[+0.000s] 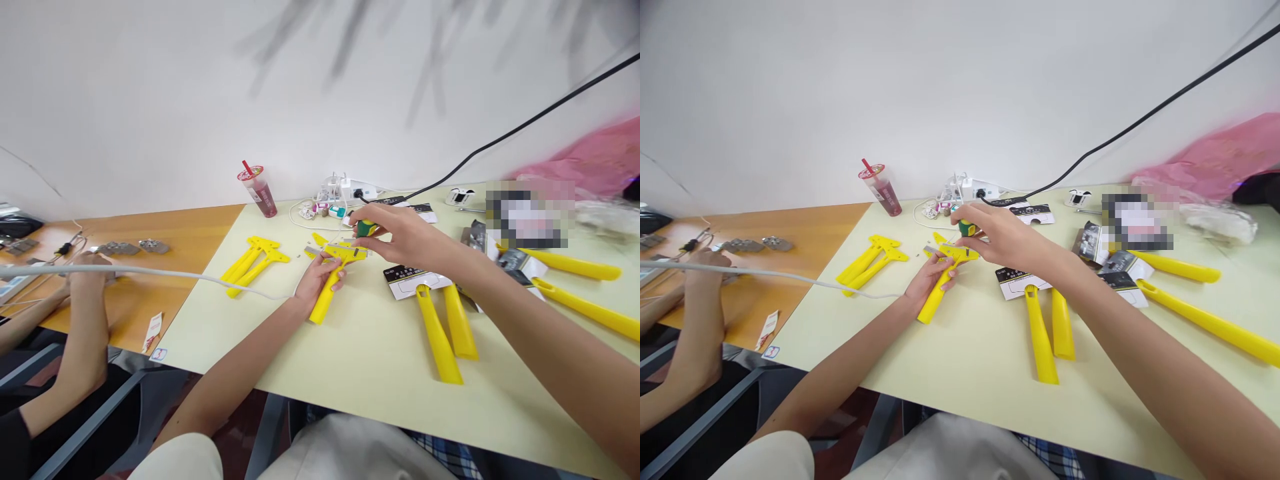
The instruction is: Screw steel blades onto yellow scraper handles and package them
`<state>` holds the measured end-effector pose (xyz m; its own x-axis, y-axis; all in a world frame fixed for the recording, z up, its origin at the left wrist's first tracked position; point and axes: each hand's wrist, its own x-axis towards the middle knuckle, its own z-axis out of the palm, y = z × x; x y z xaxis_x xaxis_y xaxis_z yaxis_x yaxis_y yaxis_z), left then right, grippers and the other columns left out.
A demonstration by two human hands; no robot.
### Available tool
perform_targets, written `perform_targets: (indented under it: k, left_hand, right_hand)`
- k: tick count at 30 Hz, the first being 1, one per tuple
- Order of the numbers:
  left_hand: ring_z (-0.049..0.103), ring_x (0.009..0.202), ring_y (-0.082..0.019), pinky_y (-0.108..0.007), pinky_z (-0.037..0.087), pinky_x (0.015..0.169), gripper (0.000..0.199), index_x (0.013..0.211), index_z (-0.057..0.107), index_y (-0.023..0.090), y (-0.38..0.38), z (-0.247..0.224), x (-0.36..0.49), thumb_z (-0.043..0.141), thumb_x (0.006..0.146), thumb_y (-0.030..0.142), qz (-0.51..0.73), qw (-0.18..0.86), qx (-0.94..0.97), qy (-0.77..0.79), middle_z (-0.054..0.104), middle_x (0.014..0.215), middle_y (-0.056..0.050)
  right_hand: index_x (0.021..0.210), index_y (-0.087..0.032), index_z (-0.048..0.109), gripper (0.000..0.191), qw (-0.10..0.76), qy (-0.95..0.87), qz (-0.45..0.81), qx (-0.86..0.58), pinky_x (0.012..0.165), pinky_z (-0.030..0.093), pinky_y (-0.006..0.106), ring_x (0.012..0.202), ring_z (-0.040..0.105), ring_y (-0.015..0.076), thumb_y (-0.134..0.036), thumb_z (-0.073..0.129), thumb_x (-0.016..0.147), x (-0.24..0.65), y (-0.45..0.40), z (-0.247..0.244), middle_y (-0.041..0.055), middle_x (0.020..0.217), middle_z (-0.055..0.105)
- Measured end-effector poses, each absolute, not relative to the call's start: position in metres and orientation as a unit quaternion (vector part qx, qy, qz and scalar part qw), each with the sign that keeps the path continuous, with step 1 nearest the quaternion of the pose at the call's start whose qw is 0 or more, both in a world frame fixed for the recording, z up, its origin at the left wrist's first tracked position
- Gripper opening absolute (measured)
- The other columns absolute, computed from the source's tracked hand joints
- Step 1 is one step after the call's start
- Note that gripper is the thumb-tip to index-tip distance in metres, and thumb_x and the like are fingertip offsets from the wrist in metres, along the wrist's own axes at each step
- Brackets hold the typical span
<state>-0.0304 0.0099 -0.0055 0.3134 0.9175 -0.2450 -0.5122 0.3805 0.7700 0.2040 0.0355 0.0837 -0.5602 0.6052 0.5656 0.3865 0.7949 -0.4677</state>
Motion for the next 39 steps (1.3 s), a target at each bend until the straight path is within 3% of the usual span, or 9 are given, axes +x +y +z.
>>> perform_targets:
  k: [4, 8, 10, 14, 18, 23, 29, 39]
  left_hand:
    - [0.062, 0.068, -0.009, -0.017, 0.035, 0.044, 0.061, 0.103, 0.050, 0.022, 0.006, -0.005, -0.028, 0.101, 0.069, 0.026, 0.468, 0.752, 0.309, 0.348, 0.068, 0.102, -0.002]
    - [0.065, 0.069, -0.011, -0.018, 0.036, 0.043, 0.063, 0.103, 0.051, 0.023, 0.002, -0.003, -0.024, 0.102, 0.068, 0.029, 0.454, 0.749, 0.327, 0.354, 0.066, 0.098, 0.000]
    - [0.066, 0.069, -0.011, -0.018, 0.035, 0.043, 0.063, 0.101, 0.049, 0.023, 0.002, -0.003, -0.022, 0.102, 0.067, 0.029, 0.461, 0.744, 0.326, 0.358, 0.067, 0.099, 0.000]
    - [0.065, 0.068, -0.011, -0.018, 0.034, 0.042, 0.063, 0.098, 0.048, 0.023, 0.005, -0.005, -0.022, 0.102, 0.066, 0.027, 0.478, 0.734, 0.316, 0.363, 0.068, 0.099, -0.001]
    - [0.067, 0.070, -0.012, -0.018, 0.035, 0.042, 0.060, 0.100, 0.049, 0.023, 0.007, -0.006, -0.024, 0.101, 0.069, 0.028, 0.481, 0.731, 0.320, 0.364, 0.068, 0.098, -0.001]
    - [0.068, 0.070, -0.013, -0.018, 0.035, 0.043, 0.062, 0.100, 0.050, 0.023, 0.009, -0.006, -0.025, 0.102, 0.067, 0.029, 0.482, 0.725, 0.317, 0.375, 0.069, 0.096, -0.001]
    - [0.069, 0.072, -0.014, -0.019, 0.035, 0.044, 0.063, 0.100, 0.051, 0.022, 0.008, -0.007, -0.025, 0.102, 0.065, 0.030, 0.480, 0.724, 0.329, 0.371, 0.069, 0.096, -0.002]
    - [0.070, 0.072, -0.014, -0.020, 0.037, 0.044, 0.064, 0.101, 0.050, 0.023, 0.006, -0.010, -0.022, 0.103, 0.066, 0.032, 0.482, 0.722, 0.342, 0.360, 0.071, 0.100, -0.002]
  right_hand:
    - [0.120, -0.026, 0.066, 0.027, 0.374, -0.879, 0.084, -0.285, 0.079, 0.057, 0.035, 0.085, 0.071, 0.0227, -0.046, 0.073, 0.105, 0.203, 0.038, 0.080, 0.0082, 0.116, 0.076]
    - [0.115, -0.024, 0.061, 0.036, 0.374, -0.856, 0.011, -0.357, 0.068, 0.045, 0.034, 0.069, 0.060, 0.0213, -0.058, 0.065, 0.108, 0.201, 0.036, 0.078, 0.0074, 0.101, 0.074]
    - [0.122, -0.023, 0.057, 0.035, 0.350, -0.855, 0.012, -0.382, 0.066, 0.042, 0.035, 0.067, 0.056, 0.0212, -0.056, 0.059, 0.110, 0.201, 0.032, 0.081, 0.0099, 0.108, 0.073]
    - [0.135, -0.025, 0.052, 0.026, 0.309, -0.884, 0.098, -0.336, 0.079, 0.052, 0.039, 0.090, 0.065, 0.0254, -0.034, 0.049, 0.111, 0.206, 0.023, 0.094, 0.0140, 0.132, 0.069]
    - [0.145, -0.025, 0.051, 0.034, 0.334, -0.880, 0.171, -0.291, 0.094, 0.058, 0.042, 0.110, 0.071, 0.0262, -0.030, 0.050, 0.112, 0.206, 0.024, 0.098, 0.0137, 0.138, 0.071]
    - [0.143, -0.026, 0.064, 0.035, 0.366, -0.869, 0.183, -0.280, 0.091, 0.062, 0.038, 0.091, 0.077, 0.0219, -0.038, 0.064, 0.110, 0.203, 0.031, 0.090, 0.0078, 0.121, 0.079]
    - [0.131, -0.025, 0.073, 0.040, 0.414, -0.851, 0.167, -0.277, 0.091, 0.066, 0.036, 0.091, 0.078, 0.0222, -0.050, 0.080, 0.101, 0.208, 0.037, 0.082, 0.0077, 0.121, 0.080]
    - [0.134, -0.025, 0.075, 0.041, 0.455, -0.841, 0.104, -0.275, 0.084, 0.065, 0.032, 0.079, 0.075, 0.0183, -0.051, 0.078, 0.103, 0.200, 0.036, 0.076, 0.0056, 0.110, 0.080]
